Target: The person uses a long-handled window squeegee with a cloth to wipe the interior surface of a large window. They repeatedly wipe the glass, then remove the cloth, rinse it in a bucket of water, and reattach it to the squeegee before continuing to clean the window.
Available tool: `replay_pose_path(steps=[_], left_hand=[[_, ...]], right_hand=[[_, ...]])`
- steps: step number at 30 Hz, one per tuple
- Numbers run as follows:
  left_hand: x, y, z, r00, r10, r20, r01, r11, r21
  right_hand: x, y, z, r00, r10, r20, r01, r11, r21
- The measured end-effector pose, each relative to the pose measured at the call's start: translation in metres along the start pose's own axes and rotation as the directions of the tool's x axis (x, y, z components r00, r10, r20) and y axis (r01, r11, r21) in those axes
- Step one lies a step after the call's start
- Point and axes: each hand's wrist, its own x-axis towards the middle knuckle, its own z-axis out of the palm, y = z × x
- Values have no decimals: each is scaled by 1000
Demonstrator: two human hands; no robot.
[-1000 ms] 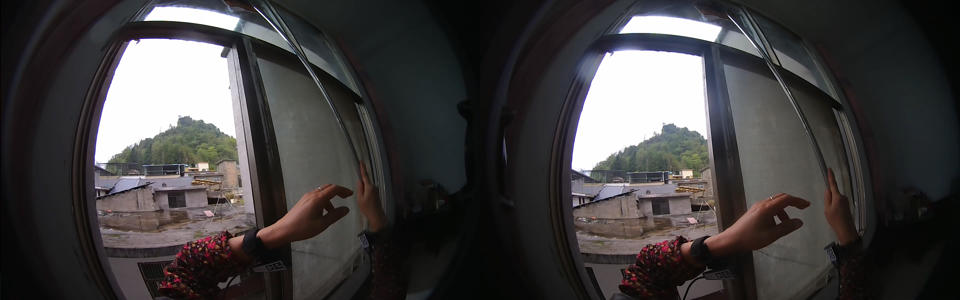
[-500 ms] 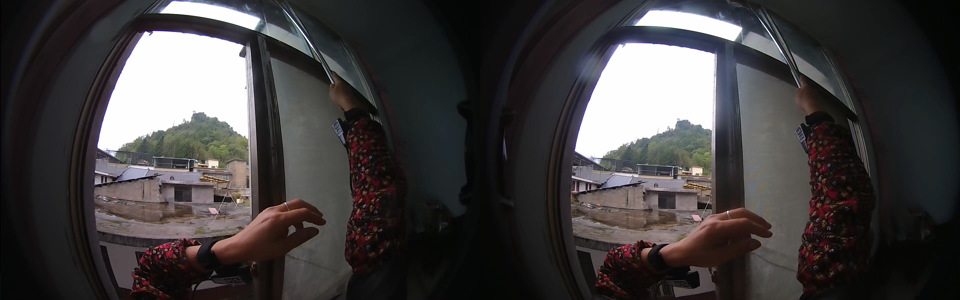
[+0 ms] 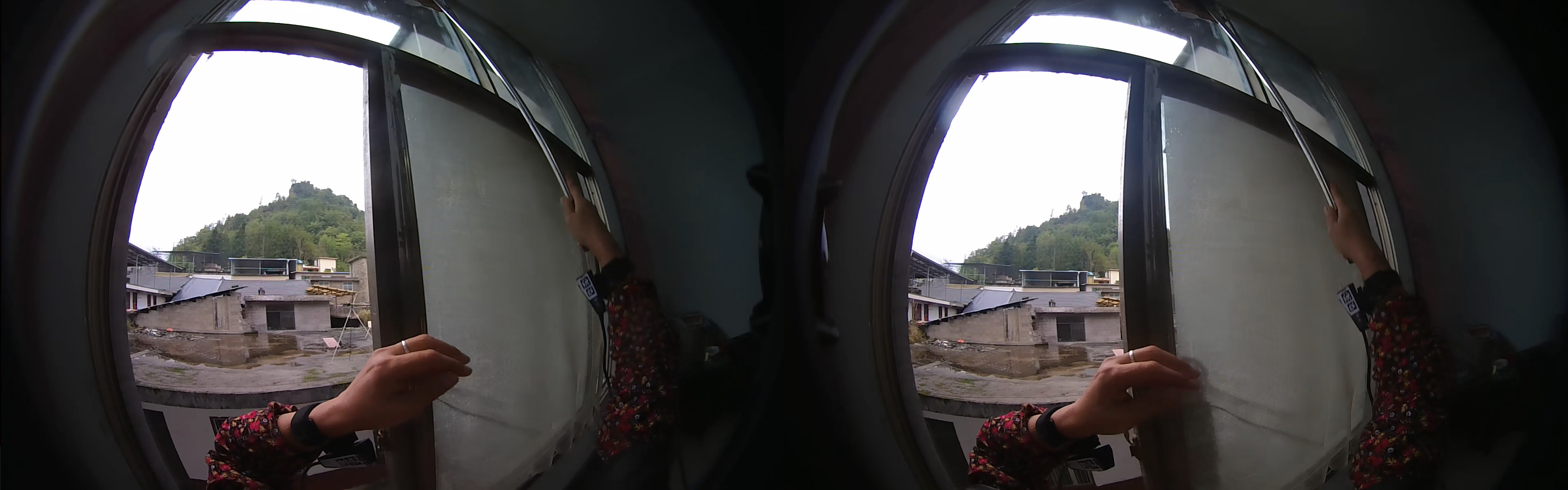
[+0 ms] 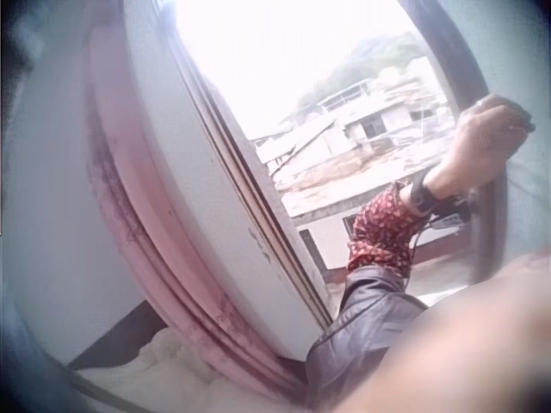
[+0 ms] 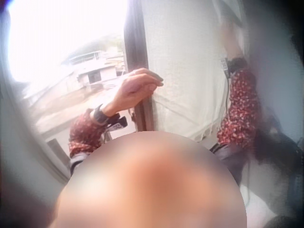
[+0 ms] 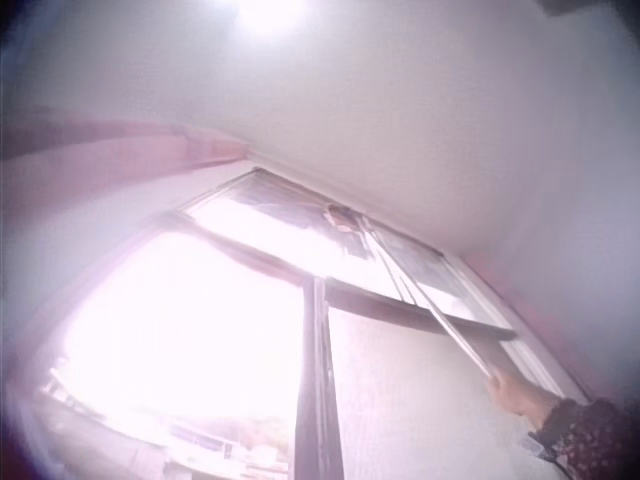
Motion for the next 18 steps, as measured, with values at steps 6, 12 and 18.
replay_pose_path(steps=[6,12,18], left_hand=[[-8,-7,8,992,2,-127,-14,995,-95],[-5,-2,13,985,-79,-153,56,988,-146],[0,2,13,990,-44,-135,29,994,-110]], right_hand=[[-179,84,9,990,-16,141,-5,989,147],[-396,123,-11,815,347,464,-432,898,87],[-536,127,-6,972,107,210,-144,974,173]])
